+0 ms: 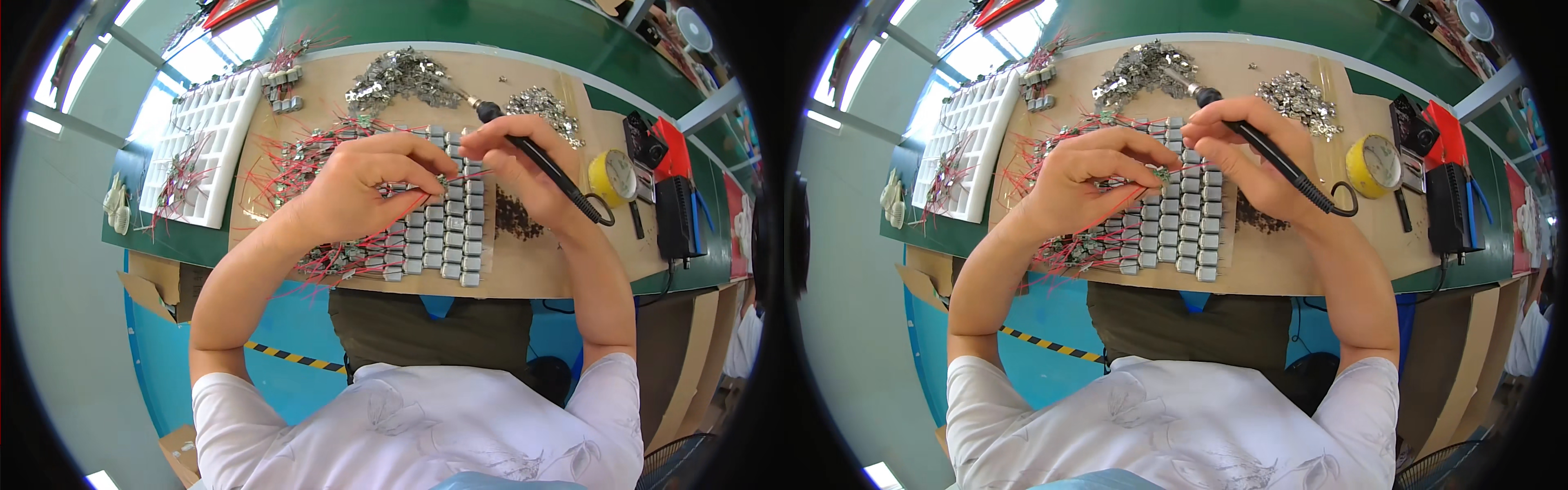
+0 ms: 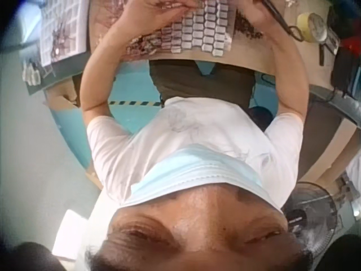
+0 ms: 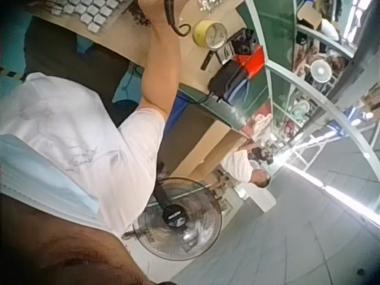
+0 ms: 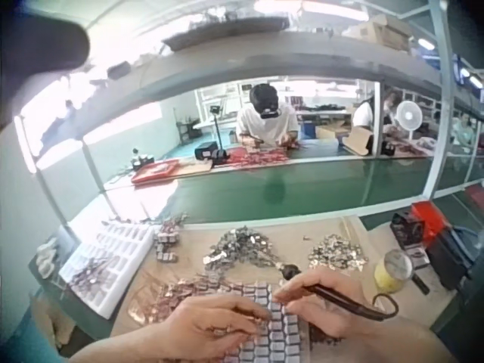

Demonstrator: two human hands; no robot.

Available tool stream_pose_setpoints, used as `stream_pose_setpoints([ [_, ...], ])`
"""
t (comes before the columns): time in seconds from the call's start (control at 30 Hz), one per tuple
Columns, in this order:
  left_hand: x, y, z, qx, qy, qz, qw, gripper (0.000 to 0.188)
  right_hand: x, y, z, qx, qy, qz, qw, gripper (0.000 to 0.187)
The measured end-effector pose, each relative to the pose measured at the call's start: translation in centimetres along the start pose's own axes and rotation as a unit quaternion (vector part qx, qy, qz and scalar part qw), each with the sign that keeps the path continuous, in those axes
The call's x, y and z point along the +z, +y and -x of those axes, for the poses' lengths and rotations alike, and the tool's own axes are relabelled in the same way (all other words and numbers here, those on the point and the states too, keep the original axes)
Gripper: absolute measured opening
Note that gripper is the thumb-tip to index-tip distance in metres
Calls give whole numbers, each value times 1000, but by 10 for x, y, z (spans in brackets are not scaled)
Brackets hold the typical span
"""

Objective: Soldering wires to electronic components on an assembly line.

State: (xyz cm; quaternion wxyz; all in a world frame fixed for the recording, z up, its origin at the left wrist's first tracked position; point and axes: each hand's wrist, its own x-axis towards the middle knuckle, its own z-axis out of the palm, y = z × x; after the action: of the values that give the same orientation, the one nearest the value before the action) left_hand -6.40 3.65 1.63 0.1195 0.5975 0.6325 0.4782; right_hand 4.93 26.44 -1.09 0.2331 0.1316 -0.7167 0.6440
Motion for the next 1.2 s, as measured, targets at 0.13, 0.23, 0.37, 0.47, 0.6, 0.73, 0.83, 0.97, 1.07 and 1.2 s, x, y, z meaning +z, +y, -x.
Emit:
stream_pose_setpoints([
  [0.13, -2, -2, -6, 13, 6, -24, 1000, 23, -1, 4, 2, -22, -22, 64, 997, 27],
  [0.23, -4, -4, -5, 15, 19, -35, 999, 23, 0, 6, 2, -13, -11, 83, 996, 25],
  [0.37, -9, -7, -6, 15, 10, -33, 999, 27, 1, 7, 2, 7, -2, 61, 998, 23],
  [0.47, -23, -2, -10, 0, -10, -78, 997, 34, 2, 6, 0, 8, 0, 75, 997, 23],
  [0.6, -53, -14, -18, -172, 37, 72, 982, 33, 2, 5, -3, -42, -11, 147, 988, 23],
  [0.73, -35, 6, -35, -240, -42, -57, 968, 32, 4, 9, -1, -38, -24, 158, 986, 26],
  [0.83, -11, -7, -36, -233, -87, -75, 966, 27, 6, 13, 1, -26, -5, 121, 992, 28],
  [0.97, -7, -11, -36, -283, -106, 0, 953, 24, 2, 16, 4, 44, 15, 44, 998, 32],
  [1.07, -9, -12, -32, -303, -114, -4, 946, 20, 1, 16, 3, 84, 14, -12, 996, 38],
  [1.2, -3, -16, -28, -284, -76, 63, 954, 19, 2, 15, 3, 117, 28, -41, 992, 33],
])
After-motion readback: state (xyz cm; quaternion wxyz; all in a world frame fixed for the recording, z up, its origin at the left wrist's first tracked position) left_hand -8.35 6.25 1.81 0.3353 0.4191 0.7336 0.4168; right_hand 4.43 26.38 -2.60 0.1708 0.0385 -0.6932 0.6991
